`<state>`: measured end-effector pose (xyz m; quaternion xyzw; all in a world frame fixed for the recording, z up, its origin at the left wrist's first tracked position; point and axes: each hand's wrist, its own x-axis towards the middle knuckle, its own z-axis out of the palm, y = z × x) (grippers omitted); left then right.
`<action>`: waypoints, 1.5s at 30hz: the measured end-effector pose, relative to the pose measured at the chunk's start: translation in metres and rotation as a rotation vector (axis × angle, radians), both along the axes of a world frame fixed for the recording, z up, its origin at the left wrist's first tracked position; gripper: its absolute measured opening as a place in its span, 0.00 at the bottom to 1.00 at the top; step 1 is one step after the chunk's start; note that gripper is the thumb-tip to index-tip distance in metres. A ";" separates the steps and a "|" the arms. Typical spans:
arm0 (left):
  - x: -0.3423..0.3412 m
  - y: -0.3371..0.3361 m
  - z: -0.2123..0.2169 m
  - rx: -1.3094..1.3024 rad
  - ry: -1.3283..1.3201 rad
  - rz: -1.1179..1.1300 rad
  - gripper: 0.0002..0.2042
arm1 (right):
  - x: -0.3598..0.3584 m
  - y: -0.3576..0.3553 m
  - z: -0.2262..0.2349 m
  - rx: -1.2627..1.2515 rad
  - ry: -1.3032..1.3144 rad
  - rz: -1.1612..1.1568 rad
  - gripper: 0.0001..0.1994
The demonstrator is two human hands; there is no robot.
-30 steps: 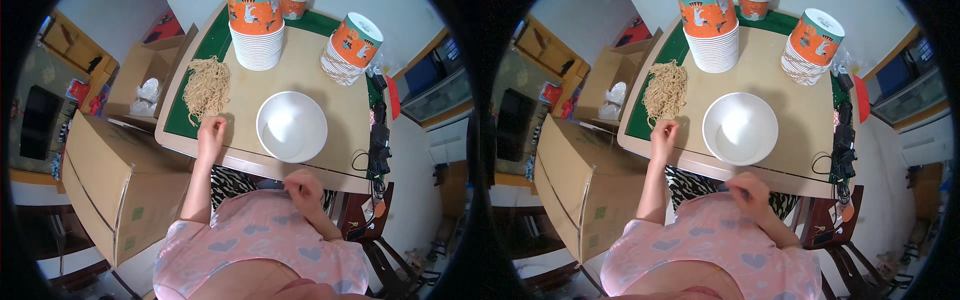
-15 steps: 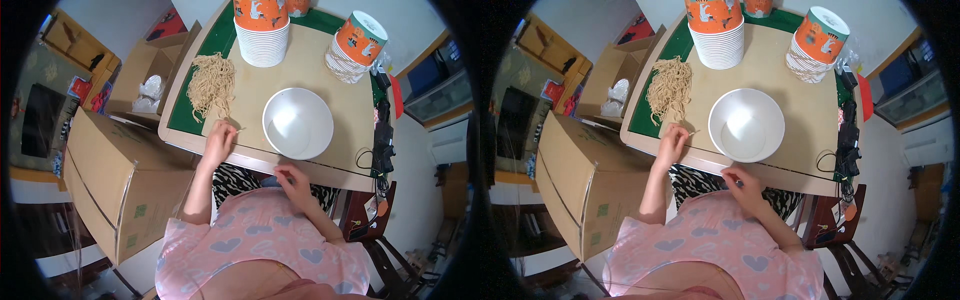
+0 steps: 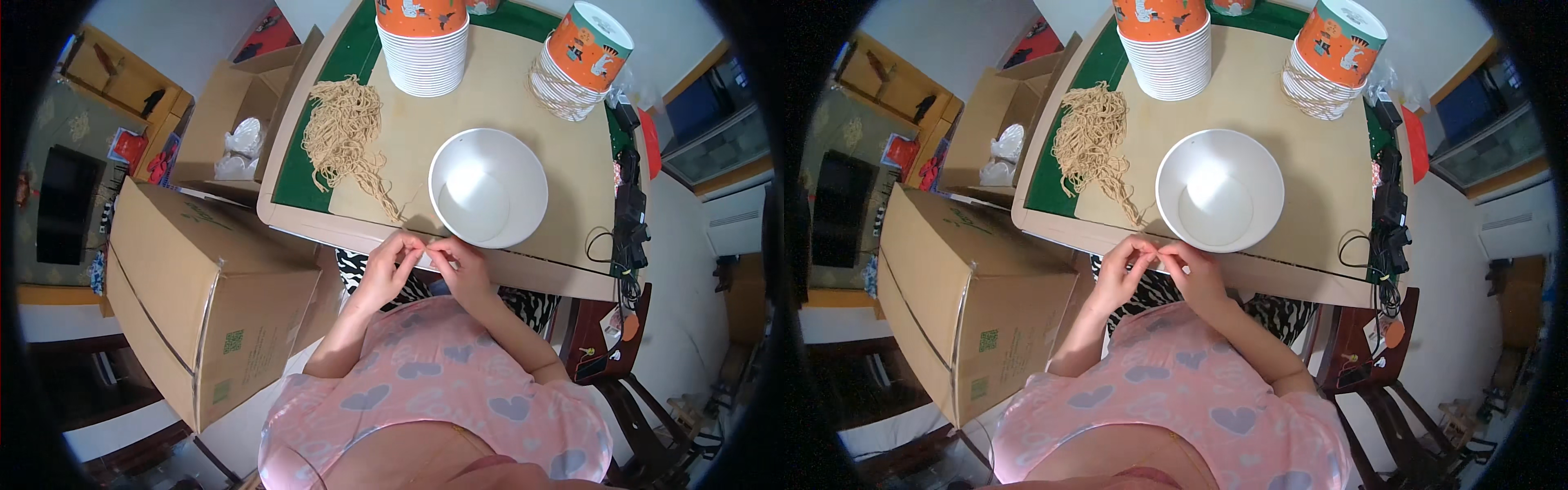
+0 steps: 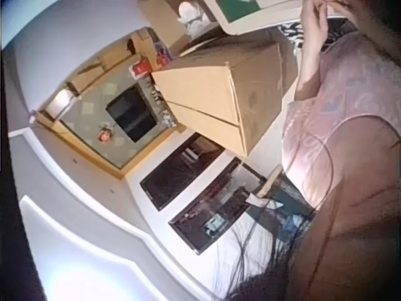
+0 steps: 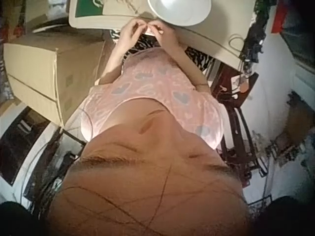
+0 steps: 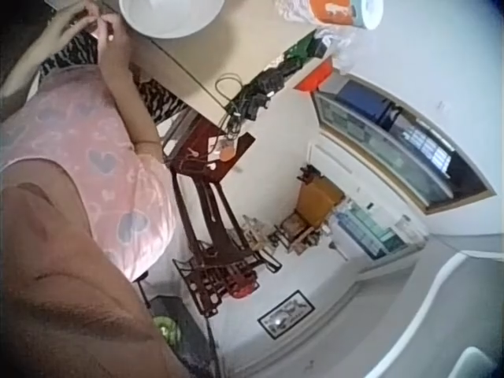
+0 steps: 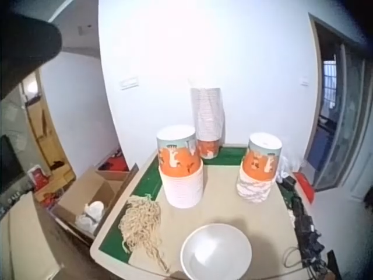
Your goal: Tying rubber bands around stacked paper bowls for packaging.
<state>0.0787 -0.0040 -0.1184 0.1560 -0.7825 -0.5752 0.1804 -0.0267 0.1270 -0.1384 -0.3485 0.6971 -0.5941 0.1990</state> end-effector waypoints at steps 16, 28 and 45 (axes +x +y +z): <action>-0.028 -0.056 -0.022 -0.322 -0.015 0.180 0.05 | 0.001 0.025 0.046 -0.151 0.070 -0.014 0.04; -0.053 -0.149 -0.026 -0.553 -0.012 0.365 0.07 | -0.052 0.181 0.137 -1.221 -0.417 -0.198 0.11; -0.029 0.052 0.063 0.714 0.019 -0.379 0.17 | -0.010 0.084 0.089 -0.169 -0.395 0.144 0.18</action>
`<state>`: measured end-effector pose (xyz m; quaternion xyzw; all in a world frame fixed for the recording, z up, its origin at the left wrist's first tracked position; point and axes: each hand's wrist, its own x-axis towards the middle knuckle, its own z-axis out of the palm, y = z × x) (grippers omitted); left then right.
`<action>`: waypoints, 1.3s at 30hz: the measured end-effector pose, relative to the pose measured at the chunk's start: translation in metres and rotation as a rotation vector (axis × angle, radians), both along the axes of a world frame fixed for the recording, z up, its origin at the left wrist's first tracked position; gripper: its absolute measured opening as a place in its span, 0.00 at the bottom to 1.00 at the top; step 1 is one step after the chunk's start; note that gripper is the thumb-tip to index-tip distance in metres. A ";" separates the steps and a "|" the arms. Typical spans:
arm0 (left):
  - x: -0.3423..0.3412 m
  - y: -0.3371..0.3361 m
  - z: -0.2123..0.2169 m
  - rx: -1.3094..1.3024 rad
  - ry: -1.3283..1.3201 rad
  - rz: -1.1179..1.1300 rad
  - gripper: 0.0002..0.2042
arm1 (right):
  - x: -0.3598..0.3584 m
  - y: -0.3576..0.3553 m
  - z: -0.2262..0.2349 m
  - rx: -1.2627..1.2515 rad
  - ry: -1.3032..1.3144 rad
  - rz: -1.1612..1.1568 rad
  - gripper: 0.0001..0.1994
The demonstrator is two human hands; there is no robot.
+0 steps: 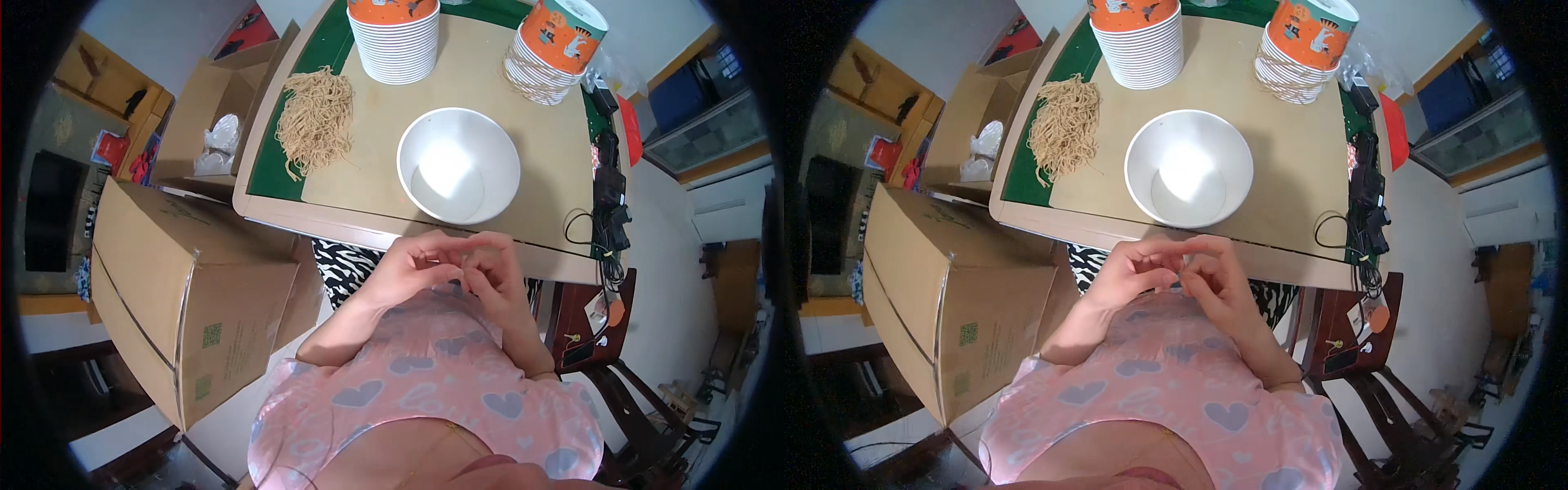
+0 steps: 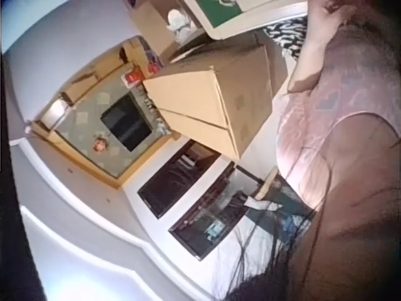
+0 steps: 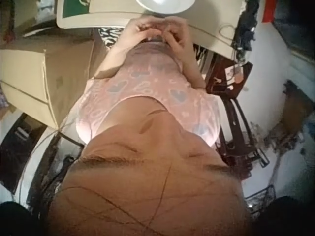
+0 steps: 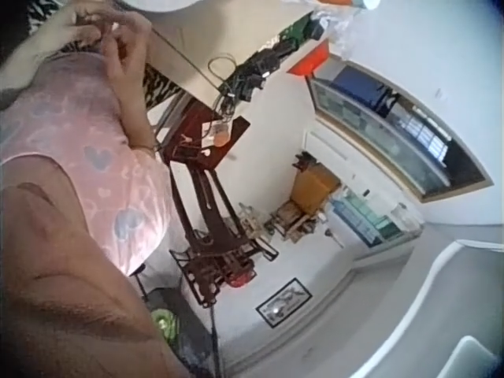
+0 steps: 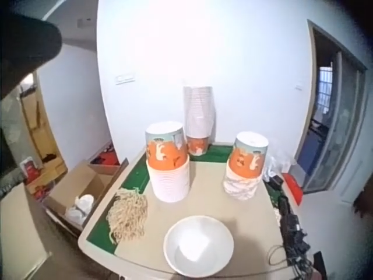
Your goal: Tying rubber bands around stacked paper bowls for packaging.
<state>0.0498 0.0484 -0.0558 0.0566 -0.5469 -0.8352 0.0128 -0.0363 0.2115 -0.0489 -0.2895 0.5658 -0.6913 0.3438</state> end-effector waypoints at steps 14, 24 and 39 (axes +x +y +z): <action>-0.014 0.024 -0.004 -0.177 -0.032 0.253 0.04 | -0.003 0.016 -0.021 0.148 0.276 -0.334 0.07; -0.030 0.026 0.007 0.148 -0.336 -0.249 0.16 | -0.023 0.030 -0.011 0.067 0.714 -0.379 0.08; -0.031 0.034 -0.008 -0.578 -0.125 0.090 0.03 | -0.035 0.035 -0.022 0.049 0.683 -0.302 0.07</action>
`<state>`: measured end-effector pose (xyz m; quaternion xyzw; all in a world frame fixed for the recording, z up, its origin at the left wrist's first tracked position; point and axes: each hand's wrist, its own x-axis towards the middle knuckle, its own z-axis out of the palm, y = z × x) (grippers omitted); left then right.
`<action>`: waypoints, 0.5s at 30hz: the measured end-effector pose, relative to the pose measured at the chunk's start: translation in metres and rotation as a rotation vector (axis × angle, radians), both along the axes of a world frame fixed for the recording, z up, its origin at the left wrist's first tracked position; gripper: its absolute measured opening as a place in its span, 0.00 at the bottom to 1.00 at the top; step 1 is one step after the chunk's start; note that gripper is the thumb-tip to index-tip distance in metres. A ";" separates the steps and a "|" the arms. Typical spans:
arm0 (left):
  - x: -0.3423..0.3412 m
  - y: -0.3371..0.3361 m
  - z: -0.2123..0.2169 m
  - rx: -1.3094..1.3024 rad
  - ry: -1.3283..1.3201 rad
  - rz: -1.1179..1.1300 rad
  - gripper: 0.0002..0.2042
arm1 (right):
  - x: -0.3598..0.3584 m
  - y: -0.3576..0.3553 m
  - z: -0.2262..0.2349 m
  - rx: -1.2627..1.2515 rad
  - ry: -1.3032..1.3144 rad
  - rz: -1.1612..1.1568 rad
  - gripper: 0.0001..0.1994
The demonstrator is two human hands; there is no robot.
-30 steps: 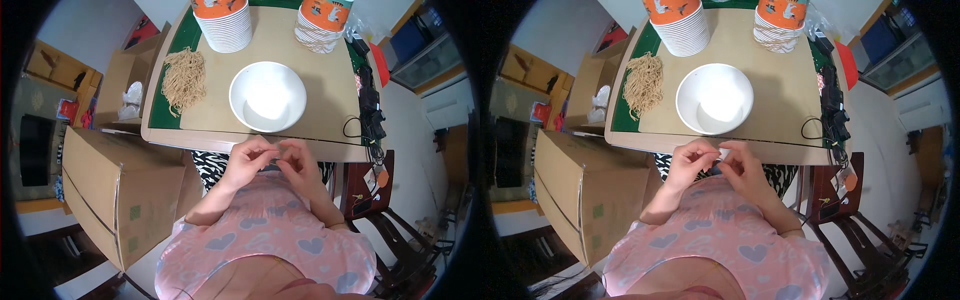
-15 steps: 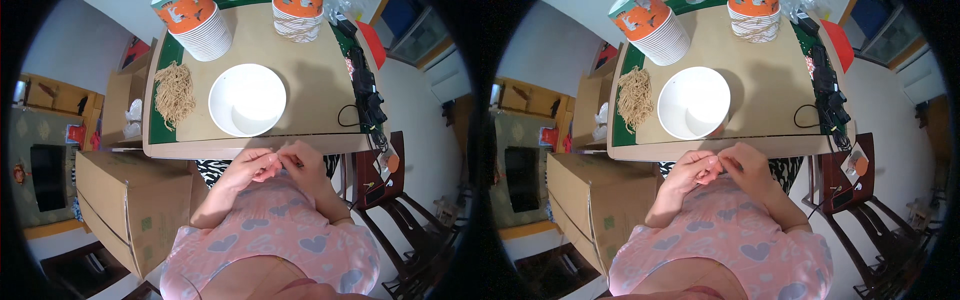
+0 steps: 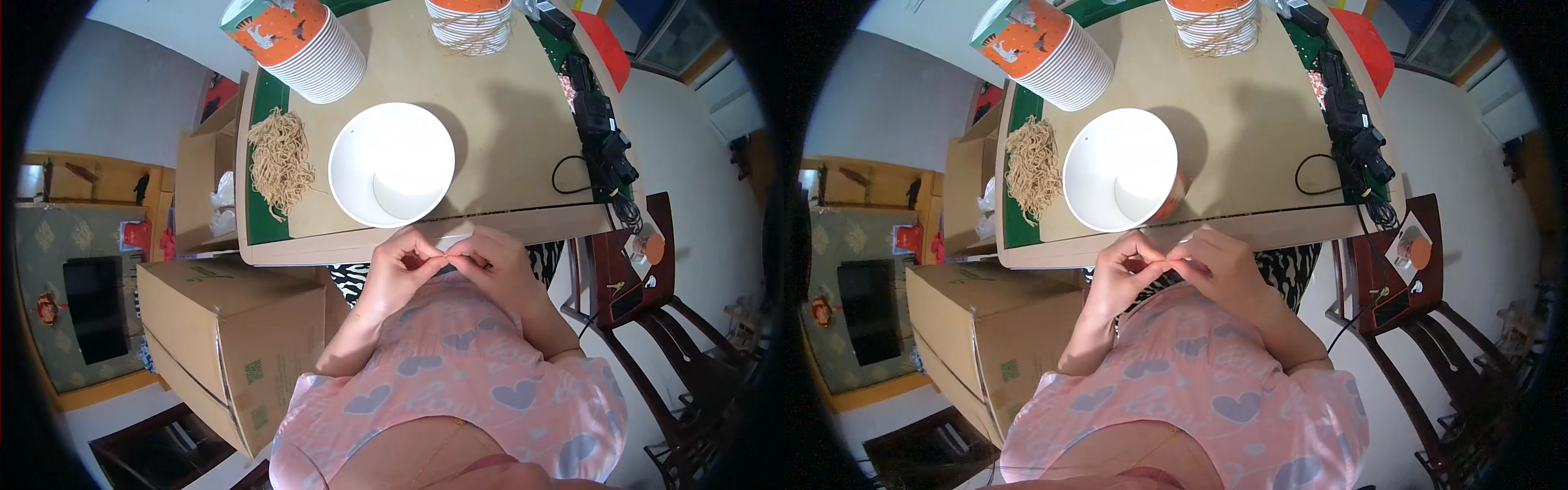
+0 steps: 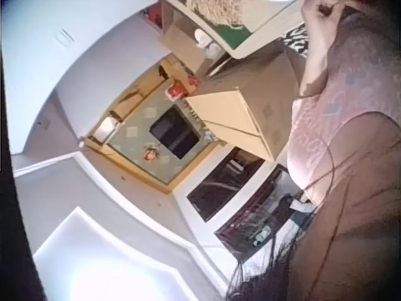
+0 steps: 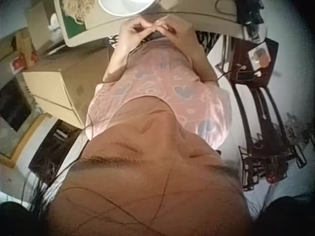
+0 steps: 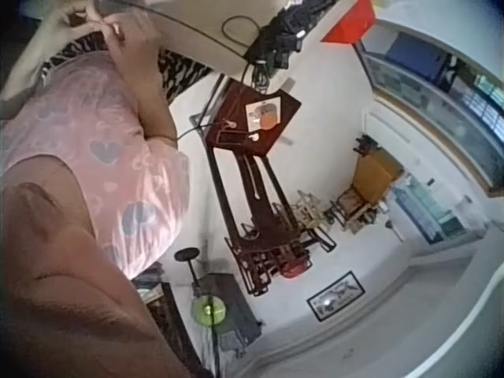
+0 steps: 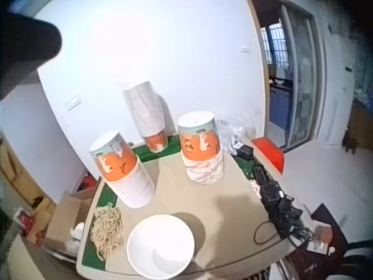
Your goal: Tying rubber bands around stacked paper bowls for packaging.
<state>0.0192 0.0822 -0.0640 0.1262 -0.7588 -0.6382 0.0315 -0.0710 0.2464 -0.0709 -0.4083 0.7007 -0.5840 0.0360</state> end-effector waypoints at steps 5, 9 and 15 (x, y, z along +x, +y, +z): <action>-0.004 -0.005 0.019 0.399 -0.236 -0.057 0.06 | -0.001 0.002 -0.002 -0.010 -0.038 -0.049 0.07; -0.002 -0.011 0.015 0.428 -0.276 -0.114 0.07 | -0.002 0.002 -0.003 0.049 0.047 -0.003 0.05; 0.001 -0.006 0.002 0.080 0.051 -0.047 0.04 | 0.000 0.000 0.000 0.120 -0.109 0.007 0.04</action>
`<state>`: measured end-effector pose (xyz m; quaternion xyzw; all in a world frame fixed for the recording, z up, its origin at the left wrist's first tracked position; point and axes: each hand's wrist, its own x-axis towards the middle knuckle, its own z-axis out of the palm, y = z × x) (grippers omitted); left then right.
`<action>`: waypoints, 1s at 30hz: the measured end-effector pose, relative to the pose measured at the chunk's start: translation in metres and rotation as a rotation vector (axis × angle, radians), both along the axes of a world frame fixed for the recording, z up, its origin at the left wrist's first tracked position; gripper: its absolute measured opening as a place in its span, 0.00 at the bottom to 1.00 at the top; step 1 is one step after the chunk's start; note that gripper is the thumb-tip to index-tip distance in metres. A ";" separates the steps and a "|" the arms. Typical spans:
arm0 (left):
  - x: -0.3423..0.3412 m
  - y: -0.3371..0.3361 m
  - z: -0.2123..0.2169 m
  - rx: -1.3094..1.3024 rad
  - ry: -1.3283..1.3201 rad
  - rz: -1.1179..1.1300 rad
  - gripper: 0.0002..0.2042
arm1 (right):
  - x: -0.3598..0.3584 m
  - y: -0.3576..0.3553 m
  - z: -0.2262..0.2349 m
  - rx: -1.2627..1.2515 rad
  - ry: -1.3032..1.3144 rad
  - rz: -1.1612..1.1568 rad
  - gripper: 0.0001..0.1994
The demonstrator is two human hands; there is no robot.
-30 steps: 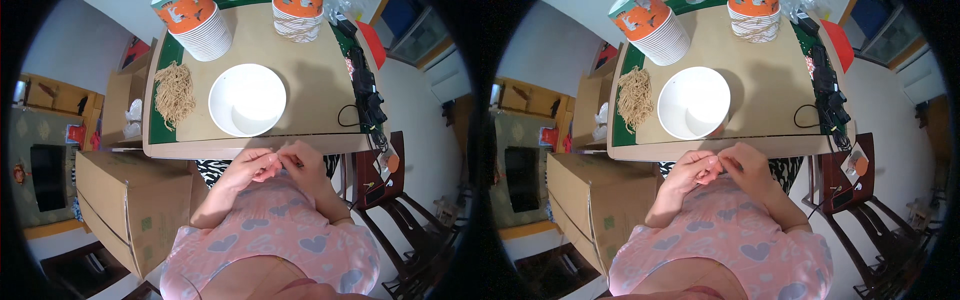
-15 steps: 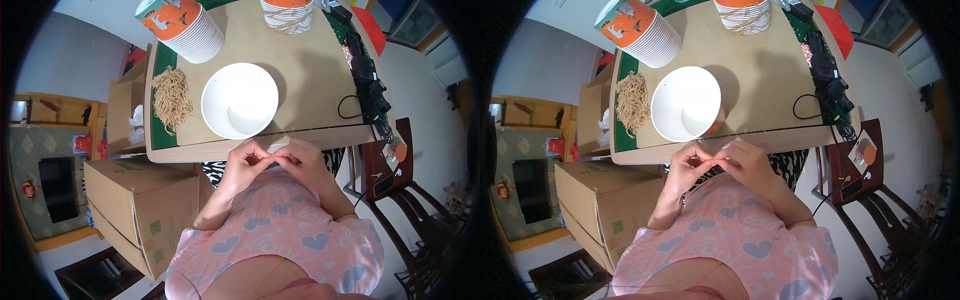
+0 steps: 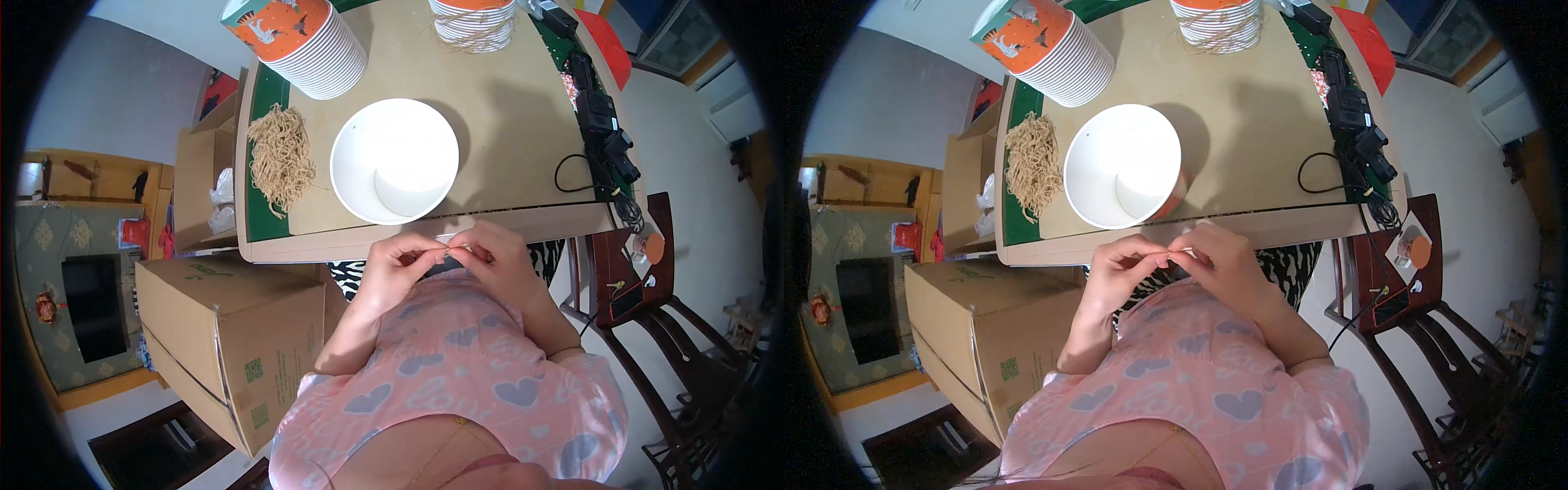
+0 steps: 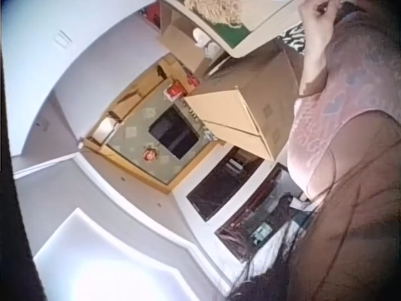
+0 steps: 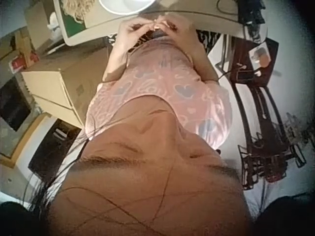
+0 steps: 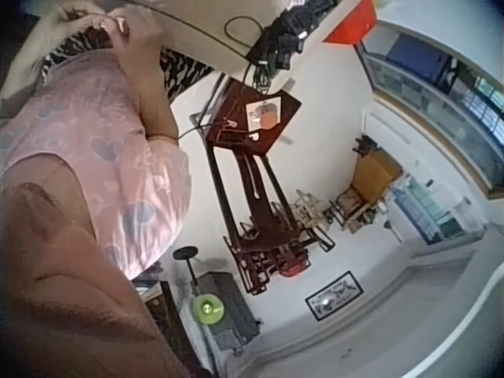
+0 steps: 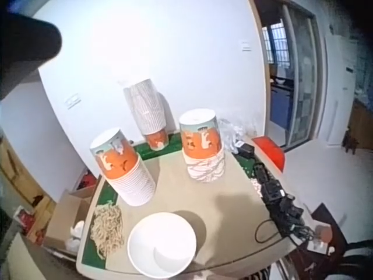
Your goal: Tying rubber bands around stacked paper bowls for packaging.
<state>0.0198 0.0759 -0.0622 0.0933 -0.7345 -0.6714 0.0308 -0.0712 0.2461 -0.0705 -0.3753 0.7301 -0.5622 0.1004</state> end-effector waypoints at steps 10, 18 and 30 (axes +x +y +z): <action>0.002 0.003 0.009 -0.194 -0.059 0.061 0.02 | 0.001 -0.004 -0.001 -0.096 -0.016 -0.020 0.05; -0.004 0.009 0.014 -0.208 -0.016 0.012 0.05 | 0.001 -0.003 -0.001 -0.151 -0.128 -0.061 0.06; -0.010 0.017 0.014 -0.263 0.018 -0.020 0.01 | -0.005 0.009 -0.013 -0.213 -0.130 -0.068 0.05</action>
